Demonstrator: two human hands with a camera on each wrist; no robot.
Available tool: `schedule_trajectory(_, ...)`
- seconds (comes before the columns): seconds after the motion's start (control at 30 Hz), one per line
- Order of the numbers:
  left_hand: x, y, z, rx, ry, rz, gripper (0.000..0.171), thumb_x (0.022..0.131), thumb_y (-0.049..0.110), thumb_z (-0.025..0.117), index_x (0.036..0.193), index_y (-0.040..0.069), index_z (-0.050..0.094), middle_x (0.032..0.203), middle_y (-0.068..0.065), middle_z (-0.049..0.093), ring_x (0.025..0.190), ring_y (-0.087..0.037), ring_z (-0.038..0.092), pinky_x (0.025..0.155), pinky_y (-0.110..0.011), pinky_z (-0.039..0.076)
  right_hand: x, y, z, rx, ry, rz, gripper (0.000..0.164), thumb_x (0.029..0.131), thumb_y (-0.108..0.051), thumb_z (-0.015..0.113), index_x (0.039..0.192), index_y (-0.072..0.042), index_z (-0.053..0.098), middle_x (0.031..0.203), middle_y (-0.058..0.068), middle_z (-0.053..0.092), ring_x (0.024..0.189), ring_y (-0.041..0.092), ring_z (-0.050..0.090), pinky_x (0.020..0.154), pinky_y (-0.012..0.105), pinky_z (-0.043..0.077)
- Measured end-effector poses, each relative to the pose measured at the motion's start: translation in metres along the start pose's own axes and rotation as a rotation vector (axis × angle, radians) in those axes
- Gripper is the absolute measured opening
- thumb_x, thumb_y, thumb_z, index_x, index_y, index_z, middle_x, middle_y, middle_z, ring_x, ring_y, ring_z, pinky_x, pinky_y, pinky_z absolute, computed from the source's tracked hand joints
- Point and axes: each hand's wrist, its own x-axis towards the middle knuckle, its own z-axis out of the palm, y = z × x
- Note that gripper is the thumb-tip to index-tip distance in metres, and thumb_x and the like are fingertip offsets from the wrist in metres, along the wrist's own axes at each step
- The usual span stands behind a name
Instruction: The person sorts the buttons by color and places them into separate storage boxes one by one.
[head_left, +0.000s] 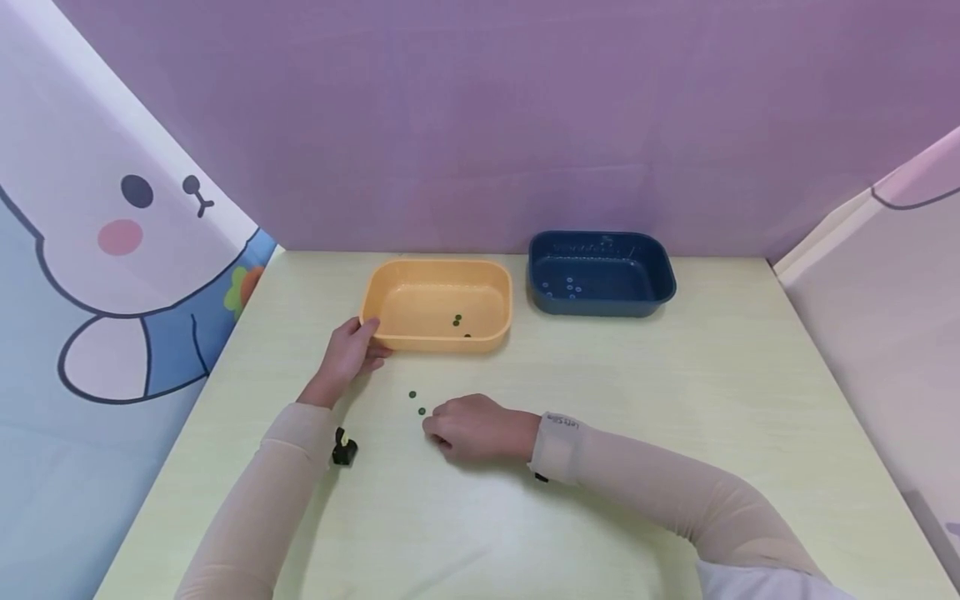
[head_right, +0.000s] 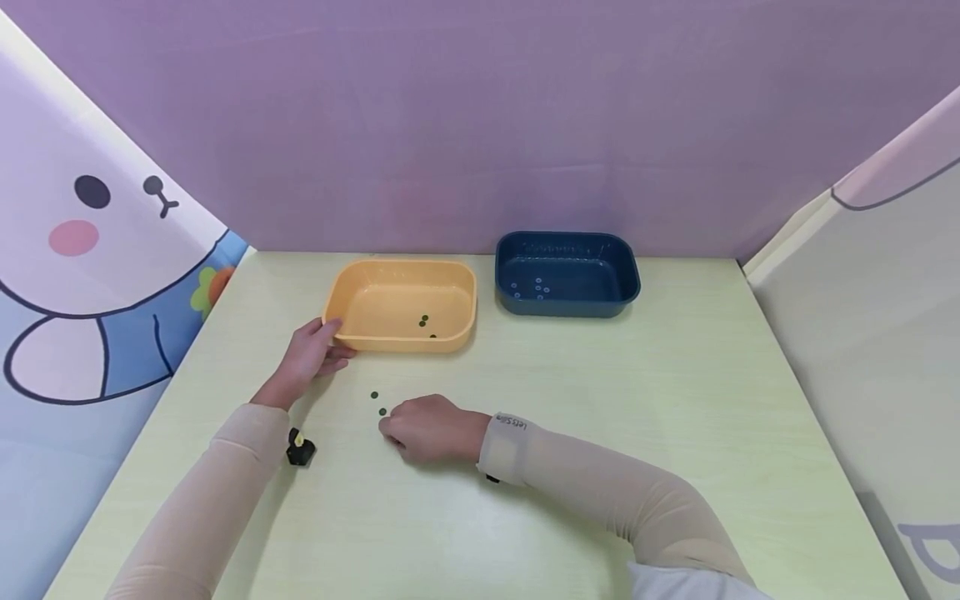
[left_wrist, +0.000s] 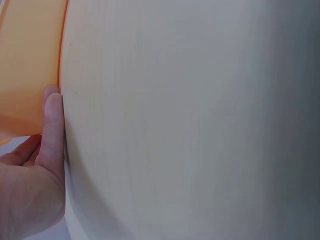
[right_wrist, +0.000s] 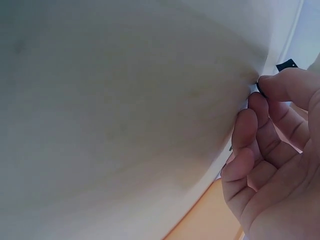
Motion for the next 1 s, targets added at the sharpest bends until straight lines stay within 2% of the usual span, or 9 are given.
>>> schedule_trajectory(0.27, 0.003, 0.000, 0.000, 0.016, 0.005, -0.010, 0.060, 0.106, 0.048, 0.041, 0.150, 0.008, 0.040, 0.118, -0.020, 0.065, 0.098, -0.024, 0.069, 0.081, -0.029, 0.059, 0.000, 0.000, 0.000, 0.030, 0.004, 0.009, 0.019, 0.097, -0.009, 0.061, 0.082, -0.019, 0.061, 0.071, -0.009, 0.046, 0.065, 0.006, 0.042, 0.057, 0.018, 0.034)
schedule_trajectory(0.43, 0.003, 0.001, 0.001, 0.017, 0.006, -0.024, 0.061, 0.106, 0.049, 0.041, 0.152, 0.008, 0.038, 0.119, -0.019, 0.065, 0.099, -0.023, 0.069, 0.082, -0.028, 0.058, -0.001, 0.001, -0.003, 0.054, 0.008, 0.024, 0.016, 0.098, -0.011, 0.062, 0.085, -0.020, 0.065, 0.075, -0.010, 0.051, 0.068, 0.005, 0.046, 0.059, 0.018, 0.038)
schedule_trajectory(0.63, 0.002, 0.000, 0.000, 0.013, 0.005, -0.009, 0.060, 0.106, 0.049, 0.042, 0.151, 0.008, 0.040, 0.118, -0.020, 0.065, 0.097, -0.023, 0.068, 0.080, -0.029, 0.059, 0.000, 0.007, -0.007, 0.095, 0.024, 0.058, 0.013, 0.098, -0.013, 0.063, 0.091, -0.021, 0.070, 0.082, -0.013, 0.055, 0.073, 0.004, 0.050, 0.063, 0.017, 0.042)
schedule_trajectory(1.0, 0.002, 0.000, 0.001, 0.012, 0.000, 0.001, 0.062, 0.106, 0.050, 0.042, 0.151, 0.008, 0.039, 0.117, -0.018, 0.065, 0.097, -0.023, 0.068, 0.082, -0.029, 0.059, 0.001, 0.023, -0.028, 0.191, 0.117, 0.111, 0.013, 0.098, -0.011, 0.062, 0.090, -0.018, 0.070, 0.084, -0.011, 0.058, 0.077, 0.006, 0.054, 0.072, 0.021, 0.046)
